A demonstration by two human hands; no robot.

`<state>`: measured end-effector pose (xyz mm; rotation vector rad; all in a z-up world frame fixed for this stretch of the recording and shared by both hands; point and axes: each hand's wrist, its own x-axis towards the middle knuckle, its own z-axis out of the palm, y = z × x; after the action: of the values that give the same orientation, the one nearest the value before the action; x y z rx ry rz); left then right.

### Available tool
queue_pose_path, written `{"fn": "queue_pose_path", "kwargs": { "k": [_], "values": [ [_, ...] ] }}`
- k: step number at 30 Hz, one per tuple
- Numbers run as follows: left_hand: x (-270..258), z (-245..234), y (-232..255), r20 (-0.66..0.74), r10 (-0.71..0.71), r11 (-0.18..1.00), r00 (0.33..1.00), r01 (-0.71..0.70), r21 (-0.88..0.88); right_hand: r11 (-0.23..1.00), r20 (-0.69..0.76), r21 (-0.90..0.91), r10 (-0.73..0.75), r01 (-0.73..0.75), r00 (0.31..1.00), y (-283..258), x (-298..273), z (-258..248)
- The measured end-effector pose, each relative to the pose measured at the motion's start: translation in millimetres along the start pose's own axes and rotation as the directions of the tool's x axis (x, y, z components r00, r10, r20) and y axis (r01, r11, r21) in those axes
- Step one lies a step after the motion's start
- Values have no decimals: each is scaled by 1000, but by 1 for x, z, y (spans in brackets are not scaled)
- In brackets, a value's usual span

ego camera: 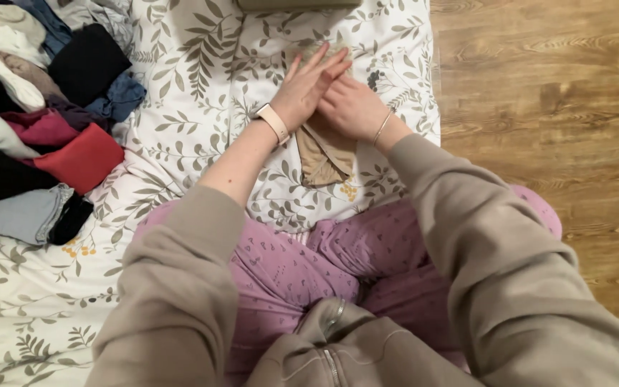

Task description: The person folds beige lace underwear and then black lace underwear on a bed, smoothing each piece before folding it into a compact square. The folded items are placed into a beige fabric storage box.

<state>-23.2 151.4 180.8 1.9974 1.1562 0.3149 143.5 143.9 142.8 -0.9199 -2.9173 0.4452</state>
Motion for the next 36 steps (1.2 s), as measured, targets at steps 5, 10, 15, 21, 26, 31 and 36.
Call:
{"fn": "queue_pose_path", "kwargs": {
  "k": [5,10,15,21,26,31,36],
  "values": [
    [15,2,-31,131,-66,977,989,37,212,918,27,-70,-388,389,921,3,-3,14],
    [15,2,-38,173,-59,919,983,-14,395,817,-8,-116,-570,565,822,-10,-14,42],
    [15,8,-53,132,-1,874,991,-63,482,714,40,70,-699,696,714,-37,-31,71],
    [11,9,-60,79,94,851,992,-121,511,637,29,167,-766,752,642,-72,-49,79],
    [4,-20,-62,-434,107,959,894,23,282,968,267,197,-207,157,941,-110,23,-105],
    [-3,-32,-60,-581,-377,926,721,300,-229,802,-225,417,548,-429,805,-2,6,-69],
    [2,-22,-63,-226,-652,745,724,557,-367,368,131,728,754,-578,644,40,-3,-36]
  ]
}}
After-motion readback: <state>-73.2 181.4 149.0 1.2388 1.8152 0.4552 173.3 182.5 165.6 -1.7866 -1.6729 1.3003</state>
